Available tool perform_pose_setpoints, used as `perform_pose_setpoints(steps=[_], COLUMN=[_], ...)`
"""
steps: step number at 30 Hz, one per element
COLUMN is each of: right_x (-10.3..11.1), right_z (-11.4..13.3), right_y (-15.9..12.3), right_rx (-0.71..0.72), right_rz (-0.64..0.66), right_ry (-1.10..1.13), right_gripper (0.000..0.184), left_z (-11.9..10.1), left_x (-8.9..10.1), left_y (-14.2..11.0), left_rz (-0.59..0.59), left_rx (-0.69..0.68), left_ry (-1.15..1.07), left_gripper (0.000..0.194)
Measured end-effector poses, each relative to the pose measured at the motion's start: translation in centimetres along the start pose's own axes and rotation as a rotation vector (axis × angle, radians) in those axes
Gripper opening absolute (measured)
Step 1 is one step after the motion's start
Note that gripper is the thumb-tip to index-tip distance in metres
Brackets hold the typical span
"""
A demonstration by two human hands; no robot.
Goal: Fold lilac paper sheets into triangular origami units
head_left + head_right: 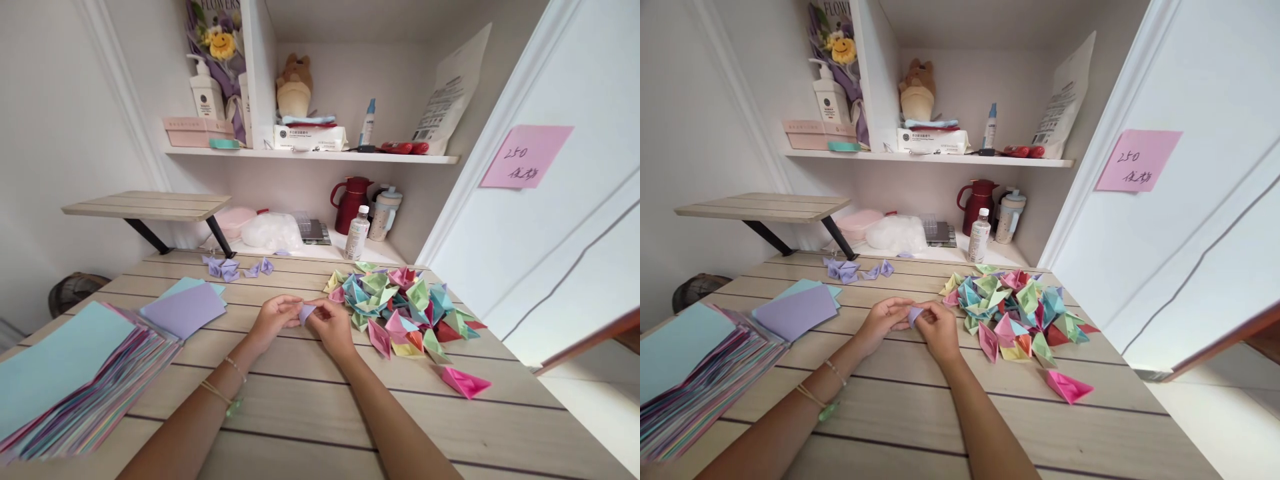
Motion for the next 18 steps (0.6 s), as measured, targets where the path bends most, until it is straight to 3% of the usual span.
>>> perform_pose_setpoints(steps=[3,7,18], right_x=[0.0,-0.2,-0.5], right_z=[1.2,2.0,1.4], right_y=[-0.1,-0.3,0.0], right_rx=[0.122,0.249,0.315], right_rz=[-0.010,0.038,0.207], right_ry=[-0.097,-0.182,-0.221], right_gripper=[0.010,0.017,0.040], left_z=[0.1,0.3,0.2], left_x=[0.0,-0.1,0.2], left_y=[0.1,0.1,0.1], left_rz=[0.002,0.036,0.043], left_rx=[0.004,0.006,0.024], left_ry=[0.017,0.078,0.009], left_gripper=[0.028,0.026,0.026])
Point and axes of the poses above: each hand's wrist, its own y-axis towards the middle knuckle, its own x-axis out of the back of the hand, z = x × y, the point moved 7 cm from there along y, towards the middle knuckle, and after that the axes turned 5 degrees about x, right-handed, at the moved point
